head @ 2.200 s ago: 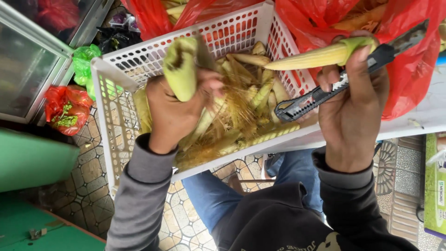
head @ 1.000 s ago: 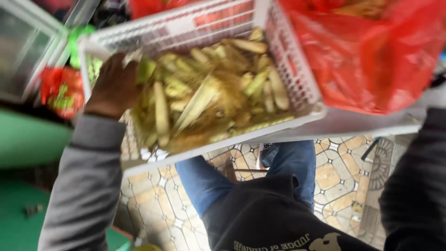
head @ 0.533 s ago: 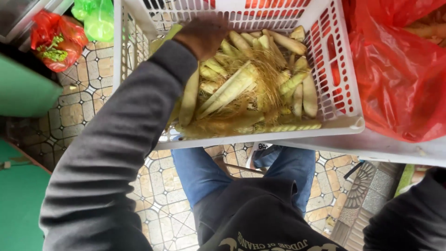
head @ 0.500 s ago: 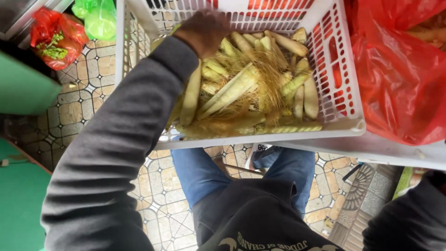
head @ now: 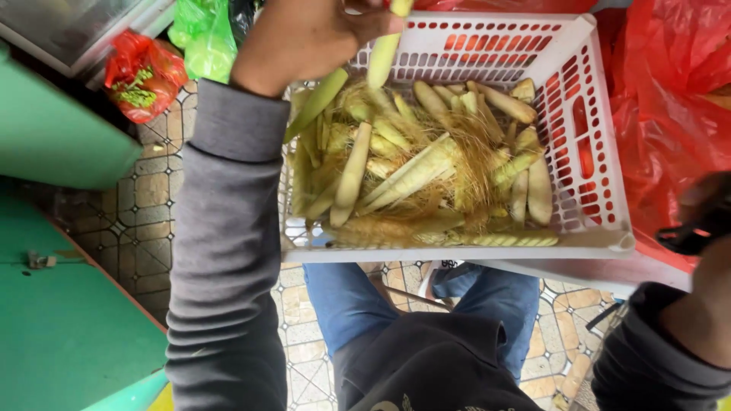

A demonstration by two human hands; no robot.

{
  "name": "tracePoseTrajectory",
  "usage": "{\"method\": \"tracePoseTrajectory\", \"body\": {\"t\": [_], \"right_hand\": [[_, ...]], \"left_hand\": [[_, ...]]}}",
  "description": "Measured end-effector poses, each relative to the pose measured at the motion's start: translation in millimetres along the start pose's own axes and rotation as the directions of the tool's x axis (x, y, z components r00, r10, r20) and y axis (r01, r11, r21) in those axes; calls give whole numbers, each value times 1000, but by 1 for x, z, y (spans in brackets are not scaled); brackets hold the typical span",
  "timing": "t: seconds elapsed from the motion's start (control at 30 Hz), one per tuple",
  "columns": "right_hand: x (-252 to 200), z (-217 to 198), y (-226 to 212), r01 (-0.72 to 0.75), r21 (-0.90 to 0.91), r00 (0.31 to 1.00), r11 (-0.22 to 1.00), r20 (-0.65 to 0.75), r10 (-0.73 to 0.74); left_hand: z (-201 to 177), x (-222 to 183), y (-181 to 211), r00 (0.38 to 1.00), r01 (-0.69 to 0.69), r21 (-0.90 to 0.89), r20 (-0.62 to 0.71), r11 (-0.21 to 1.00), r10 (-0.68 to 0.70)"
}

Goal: Peeling the husks and silk off baby corn cobs and trimming the ends with a knife.

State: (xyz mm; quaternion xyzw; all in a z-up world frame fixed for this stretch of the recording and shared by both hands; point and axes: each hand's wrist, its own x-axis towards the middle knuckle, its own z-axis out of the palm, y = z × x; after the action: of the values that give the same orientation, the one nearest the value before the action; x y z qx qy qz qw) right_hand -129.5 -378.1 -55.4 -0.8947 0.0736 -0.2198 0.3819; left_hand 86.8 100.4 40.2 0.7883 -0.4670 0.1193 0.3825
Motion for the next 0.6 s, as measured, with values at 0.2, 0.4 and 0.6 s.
{"method": "tracePoseTrajectory", "body": {"t": [0.2, 0.4, 0.6], "right_hand": [[2, 52, -138, 334, 345, 939, 877, -35, -343], [-1, 51, -137, 295, 345, 945, 891, 33, -326], [-2, 57, -131, 285, 395, 945, 874, 37, -324]], "left_hand": [[7, -3, -2, 899, 437, -263, 158, 860, -409], [6, -21, -23, 361, 615, 369, 653, 696, -665], [31, -19, 49, 417, 647, 361, 570, 672, -708]]}}
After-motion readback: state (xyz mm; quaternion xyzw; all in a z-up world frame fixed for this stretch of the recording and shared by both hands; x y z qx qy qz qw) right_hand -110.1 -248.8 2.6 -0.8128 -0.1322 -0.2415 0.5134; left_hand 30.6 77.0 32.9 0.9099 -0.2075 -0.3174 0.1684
